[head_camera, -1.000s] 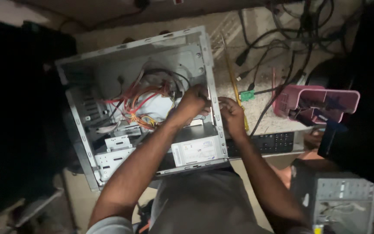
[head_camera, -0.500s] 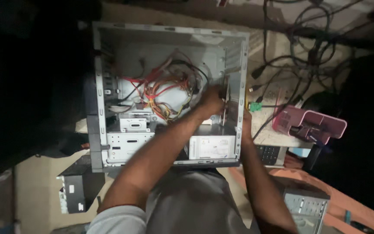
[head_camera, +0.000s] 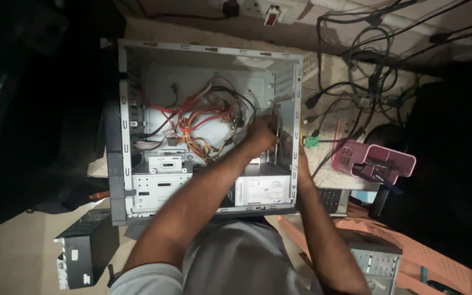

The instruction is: The person works on an open desktop computer case on a workbench, using a screwdriver and their hands to position the motherboard, connect internal cables, and seat components such as memory and the CPU cooler inside the case.

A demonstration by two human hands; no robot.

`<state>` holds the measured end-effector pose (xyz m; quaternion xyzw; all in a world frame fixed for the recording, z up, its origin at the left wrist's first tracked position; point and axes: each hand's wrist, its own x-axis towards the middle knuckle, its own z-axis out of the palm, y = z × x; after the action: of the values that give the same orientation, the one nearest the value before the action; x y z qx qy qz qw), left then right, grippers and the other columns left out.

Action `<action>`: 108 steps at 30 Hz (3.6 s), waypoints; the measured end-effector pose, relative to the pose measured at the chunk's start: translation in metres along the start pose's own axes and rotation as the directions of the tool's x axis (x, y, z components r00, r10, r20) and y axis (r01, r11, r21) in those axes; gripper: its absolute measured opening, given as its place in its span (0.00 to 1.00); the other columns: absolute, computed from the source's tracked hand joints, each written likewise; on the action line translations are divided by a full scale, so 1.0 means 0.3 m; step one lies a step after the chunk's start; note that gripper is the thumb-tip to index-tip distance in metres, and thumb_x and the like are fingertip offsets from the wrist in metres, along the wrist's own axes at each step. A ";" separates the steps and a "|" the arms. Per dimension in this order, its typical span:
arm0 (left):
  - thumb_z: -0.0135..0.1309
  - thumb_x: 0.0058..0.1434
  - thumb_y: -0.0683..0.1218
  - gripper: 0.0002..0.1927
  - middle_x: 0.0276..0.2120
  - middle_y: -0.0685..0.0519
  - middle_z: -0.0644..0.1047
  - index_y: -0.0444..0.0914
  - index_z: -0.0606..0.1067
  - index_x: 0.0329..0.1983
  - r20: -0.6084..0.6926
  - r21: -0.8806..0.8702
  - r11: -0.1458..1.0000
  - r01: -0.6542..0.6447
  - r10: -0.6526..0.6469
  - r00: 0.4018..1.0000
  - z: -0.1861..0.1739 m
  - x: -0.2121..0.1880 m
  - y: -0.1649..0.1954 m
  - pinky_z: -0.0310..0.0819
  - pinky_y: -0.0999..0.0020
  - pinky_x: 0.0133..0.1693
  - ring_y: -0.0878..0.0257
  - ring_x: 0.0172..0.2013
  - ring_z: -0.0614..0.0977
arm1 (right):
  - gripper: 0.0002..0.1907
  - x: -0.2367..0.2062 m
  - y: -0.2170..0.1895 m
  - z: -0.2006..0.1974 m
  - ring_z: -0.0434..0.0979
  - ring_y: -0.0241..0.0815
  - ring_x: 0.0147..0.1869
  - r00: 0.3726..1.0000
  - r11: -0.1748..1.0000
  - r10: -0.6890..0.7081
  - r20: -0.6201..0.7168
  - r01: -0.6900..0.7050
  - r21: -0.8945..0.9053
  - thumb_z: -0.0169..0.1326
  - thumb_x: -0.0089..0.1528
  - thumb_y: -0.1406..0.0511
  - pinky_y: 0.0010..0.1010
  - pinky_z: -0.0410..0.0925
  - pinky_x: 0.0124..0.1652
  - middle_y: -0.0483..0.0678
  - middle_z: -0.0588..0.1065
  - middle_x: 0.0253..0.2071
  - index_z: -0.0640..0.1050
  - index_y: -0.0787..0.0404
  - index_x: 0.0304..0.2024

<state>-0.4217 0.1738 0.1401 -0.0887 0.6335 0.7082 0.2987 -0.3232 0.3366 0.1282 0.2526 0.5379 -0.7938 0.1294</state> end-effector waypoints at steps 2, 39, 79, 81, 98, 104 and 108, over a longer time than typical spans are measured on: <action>0.63 0.43 0.30 0.18 0.30 0.46 0.81 0.34 0.78 0.38 -0.010 0.087 0.989 -0.117 0.118 0.993 -0.005 0.003 -0.002 0.80 0.60 0.30 0.54 0.32 0.85 | 0.17 0.007 0.010 0.005 0.76 0.37 0.41 1.000 1.000 -0.006 0.010 0.006 0.025 0.48 0.72 0.59 0.29 0.72 0.39 0.46 0.76 0.42 0.76 0.64 0.56; 0.70 0.42 0.40 0.46 0.47 0.40 0.80 0.38 0.67 0.68 0.017 0.463 0.830 -0.312 0.343 0.939 -0.027 0.032 -0.013 0.76 0.56 0.52 0.43 0.50 0.82 | 0.19 -0.078 -0.075 0.110 0.78 0.37 0.40 0.995 0.988 0.074 -0.063 -0.065 0.143 0.45 0.71 0.55 0.28 0.72 0.39 0.45 0.78 0.40 0.78 0.61 0.54; 0.55 0.57 0.43 0.08 0.37 0.38 0.80 0.36 0.80 0.38 0.124 0.693 0.548 -0.468 0.549 0.827 0.012 0.101 -0.011 0.78 0.46 0.44 0.40 0.42 0.83 | 0.08 0.162 -0.157 0.048 0.74 0.41 0.29 0.902 0.386 -0.417 0.110 0.285 -0.878 0.54 0.63 0.65 0.39 0.67 0.29 0.49 0.75 0.26 0.79 0.63 0.31; 0.55 0.57 0.42 0.08 0.37 0.37 0.80 0.36 0.79 0.38 0.084 0.641 0.596 -0.483 0.571 0.816 0.008 0.072 -0.003 0.77 0.45 0.44 0.39 0.42 0.83 | 0.07 0.164 -0.158 0.030 0.74 0.41 0.31 0.843 0.270 -0.487 0.226 0.392 -0.879 0.53 0.63 0.66 0.39 0.68 0.31 0.50 0.75 0.28 0.78 0.64 0.34; 0.52 0.60 0.41 0.11 0.42 0.37 0.79 0.34 0.77 0.45 0.054 0.579 0.675 -0.458 0.528 0.847 -0.024 -0.020 0.068 0.75 0.46 0.47 0.38 0.46 0.81 | 0.07 0.173 -0.132 0.026 0.79 0.43 0.36 0.805 0.297 -0.539 0.249 0.458 -0.838 0.55 0.65 0.66 0.36 0.72 0.34 0.48 0.78 0.34 0.79 0.64 0.39; 0.51 0.55 0.38 0.19 0.50 0.36 0.77 0.34 0.76 0.52 -0.012 0.579 0.650 -0.491 0.610 0.793 0.024 0.037 -0.013 0.73 0.48 0.53 0.39 0.52 0.78 | 0.06 0.193 -0.105 -0.020 0.79 0.49 0.36 0.839 0.167 -0.492 0.231 0.352 -0.921 0.54 0.64 0.66 0.40 0.71 0.34 0.52 0.78 0.34 0.79 0.63 0.38; 0.49 0.55 0.36 0.20 0.49 0.37 0.79 0.35 0.77 0.52 -0.025 0.547 0.676 -0.494 0.603 0.797 0.027 0.068 -0.044 0.74 0.49 0.52 0.39 0.51 0.80 | 0.09 0.194 -0.100 0.006 0.74 0.50 0.36 0.929 0.841 -0.361 -0.088 0.283 -0.462 0.56 0.66 0.63 0.41 0.67 0.32 0.53 0.75 0.34 0.79 0.63 0.42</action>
<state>-0.4290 0.1881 0.1201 0.1174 0.8225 0.5563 0.0171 -0.3868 0.3504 0.1208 0.1897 0.7475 -0.6366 0.0011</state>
